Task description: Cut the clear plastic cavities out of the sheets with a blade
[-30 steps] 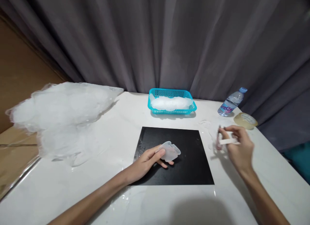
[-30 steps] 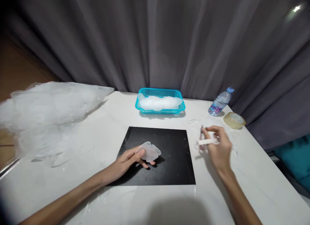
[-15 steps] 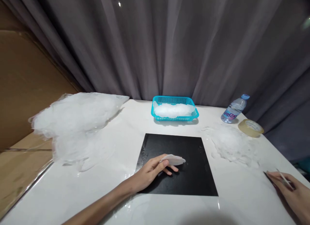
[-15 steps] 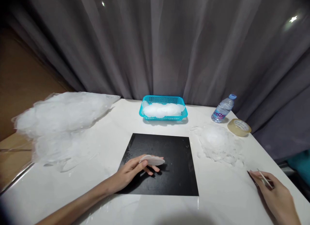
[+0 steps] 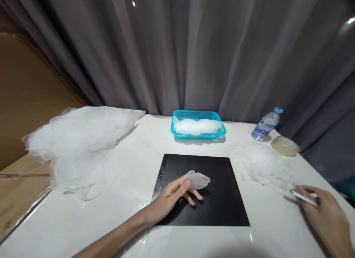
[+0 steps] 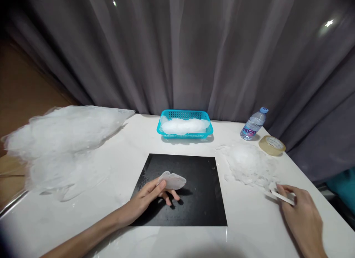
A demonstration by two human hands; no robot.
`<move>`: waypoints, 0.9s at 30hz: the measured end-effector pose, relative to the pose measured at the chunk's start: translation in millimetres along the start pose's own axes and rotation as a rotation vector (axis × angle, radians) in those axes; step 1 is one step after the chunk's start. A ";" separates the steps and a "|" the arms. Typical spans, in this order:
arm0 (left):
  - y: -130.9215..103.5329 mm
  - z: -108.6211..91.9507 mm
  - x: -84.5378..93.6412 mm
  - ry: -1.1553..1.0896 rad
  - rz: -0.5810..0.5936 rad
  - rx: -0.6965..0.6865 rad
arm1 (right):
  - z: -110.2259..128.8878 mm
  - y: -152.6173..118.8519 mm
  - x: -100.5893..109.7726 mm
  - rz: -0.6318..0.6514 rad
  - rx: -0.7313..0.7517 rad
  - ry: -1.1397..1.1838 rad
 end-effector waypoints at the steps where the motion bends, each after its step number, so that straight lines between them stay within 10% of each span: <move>1: 0.0 -0.7 -0.6 0.011 -0.004 -0.004 | 15.9 -4.0 -0.6 -0.032 0.054 0.033; 12: -1.8 7.2 -3.7 -0.142 0.032 -0.021 | 236.2 -72.7 4.8 0.378 0.881 0.689; 27: -12.2 -8.7 12.6 0.563 -0.125 -0.483 | 246.9 -85.6 5.8 -0.019 1.111 0.653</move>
Point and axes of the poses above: each hand's wrist, its own y-axis towards the middle knuckle, its own x-axis out of the back of the hand, z = x × y, the point moved 2 cm from there along y, towards the middle knuckle, and after that the axes turned 9 degrees about -y, right-handed, at the moved point
